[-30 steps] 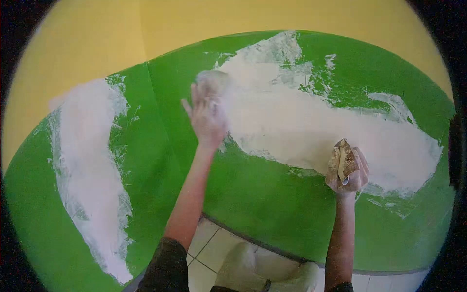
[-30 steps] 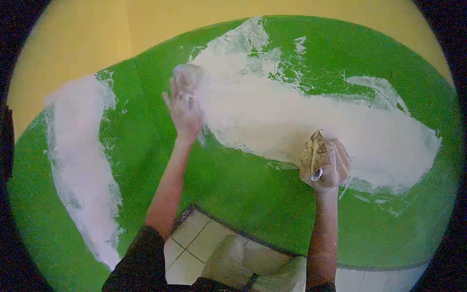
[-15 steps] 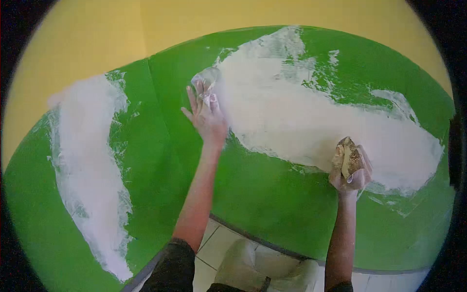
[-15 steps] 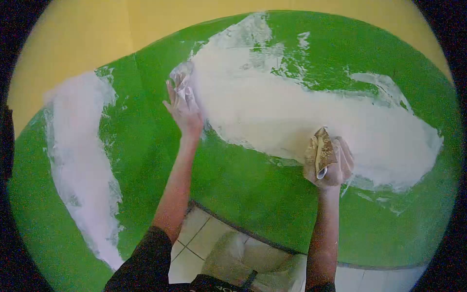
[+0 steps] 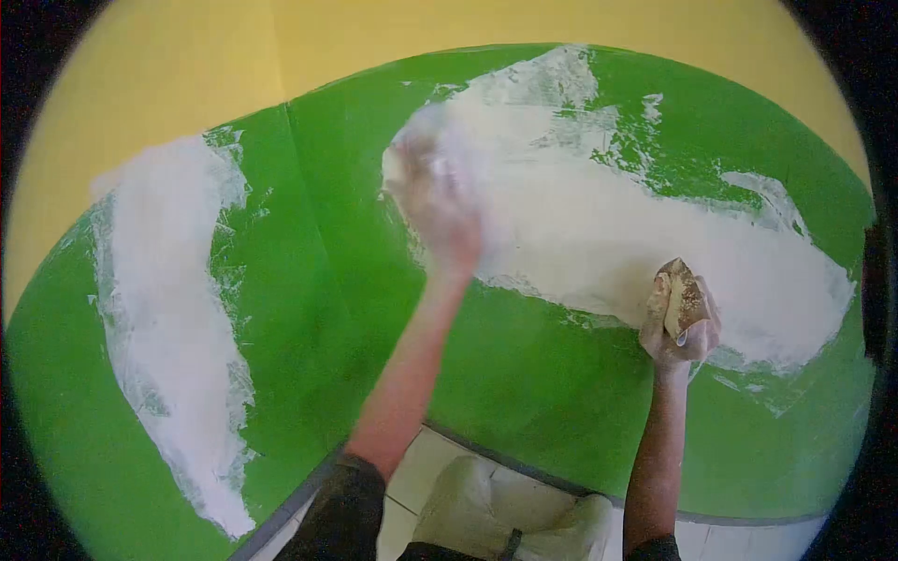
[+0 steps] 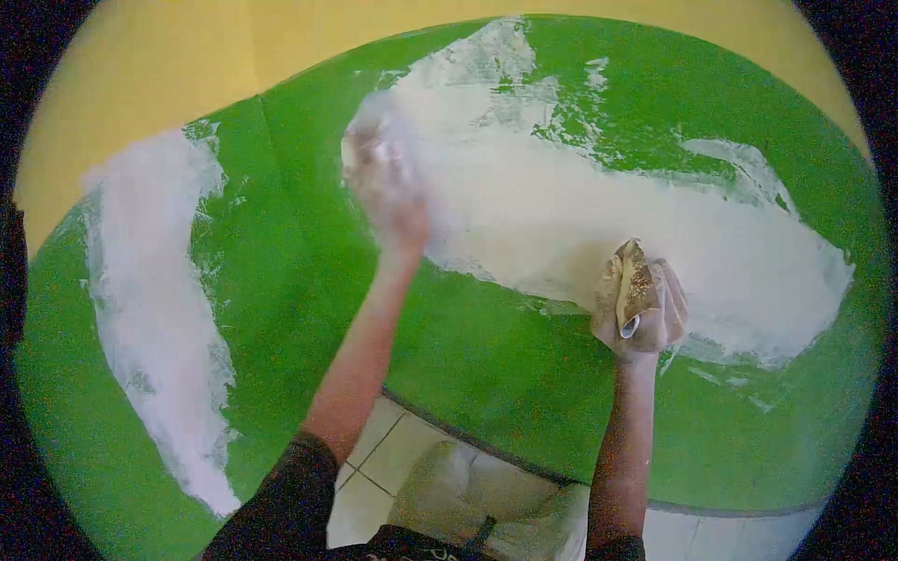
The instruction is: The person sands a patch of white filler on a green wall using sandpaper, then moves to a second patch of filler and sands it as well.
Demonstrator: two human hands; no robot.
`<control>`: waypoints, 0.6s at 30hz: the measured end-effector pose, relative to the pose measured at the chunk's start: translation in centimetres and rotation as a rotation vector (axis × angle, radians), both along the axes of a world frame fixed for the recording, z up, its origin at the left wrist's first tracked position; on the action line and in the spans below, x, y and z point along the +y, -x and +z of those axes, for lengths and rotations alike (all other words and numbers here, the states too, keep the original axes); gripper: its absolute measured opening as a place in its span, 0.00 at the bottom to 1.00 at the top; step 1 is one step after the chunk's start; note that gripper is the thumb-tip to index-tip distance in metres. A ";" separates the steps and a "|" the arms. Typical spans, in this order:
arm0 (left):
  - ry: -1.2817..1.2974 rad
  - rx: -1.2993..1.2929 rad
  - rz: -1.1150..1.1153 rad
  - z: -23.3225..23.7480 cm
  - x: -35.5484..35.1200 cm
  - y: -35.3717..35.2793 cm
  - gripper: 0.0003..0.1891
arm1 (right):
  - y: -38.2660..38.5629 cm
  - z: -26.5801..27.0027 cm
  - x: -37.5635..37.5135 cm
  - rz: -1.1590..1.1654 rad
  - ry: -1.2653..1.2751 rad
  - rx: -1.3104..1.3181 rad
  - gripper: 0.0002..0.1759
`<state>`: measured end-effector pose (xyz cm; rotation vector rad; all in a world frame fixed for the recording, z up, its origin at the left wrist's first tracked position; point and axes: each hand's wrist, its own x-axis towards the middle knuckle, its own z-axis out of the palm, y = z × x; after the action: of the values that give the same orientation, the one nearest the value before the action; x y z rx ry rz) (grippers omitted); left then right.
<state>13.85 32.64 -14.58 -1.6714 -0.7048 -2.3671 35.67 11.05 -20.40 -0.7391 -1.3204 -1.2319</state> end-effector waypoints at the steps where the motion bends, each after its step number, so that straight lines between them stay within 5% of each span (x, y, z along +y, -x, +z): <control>1: -0.061 0.107 0.072 0.6 -1.7 -2.0 0.24 | 0.3 0.2 -0.2 -0.019 0.031 0.017 0.15; 4: -0.136 0.289 0.155 2.3 -3.2 -3.5 0.26 | -0.2 -0.4 0.8 0.071 0.033 0.067 0.18; 5: -0.158 0.392 0.165 2.1 -3.3 -3.3 0.26 | -0.1 -0.3 -0.3 -0.187 0.046 -0.008 0.15; 11: -0.107 0.472 0.284 -0.6 0.8 4.5 0.25 | 0.8 0.8 0.2 -0.058 0.009 0.028 0.03; 14: 0.040 0.289 0.332 -0.1 0.2 2.8 0.24 | 0.5 1.2 0.0 -0.079 0.012 0.013 0.05; 16: 0.265 0.044 0.029 1.3 -3.8 -0.9 0.24 | 0.8 1.6 0.3 -0.033 -0.121 -0.075 0.06; 17: -0.078 0.128 0.129 0.0 0.6 -2.0 0.23 | 0.4 1.6 0.7 0.009 -0.150 -0.121 0.05; 18: -0.078 0.112 0.130 0.5 -0.8 -2.8 0.23 | 0.4 1.8 0.3 0.010 -0.150 -0.137 0.05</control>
<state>16.63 31.83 -14.06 -1.6583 -0.6712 -2.1655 35.30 11.34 -18.59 -0.5485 -1.3240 -1.3769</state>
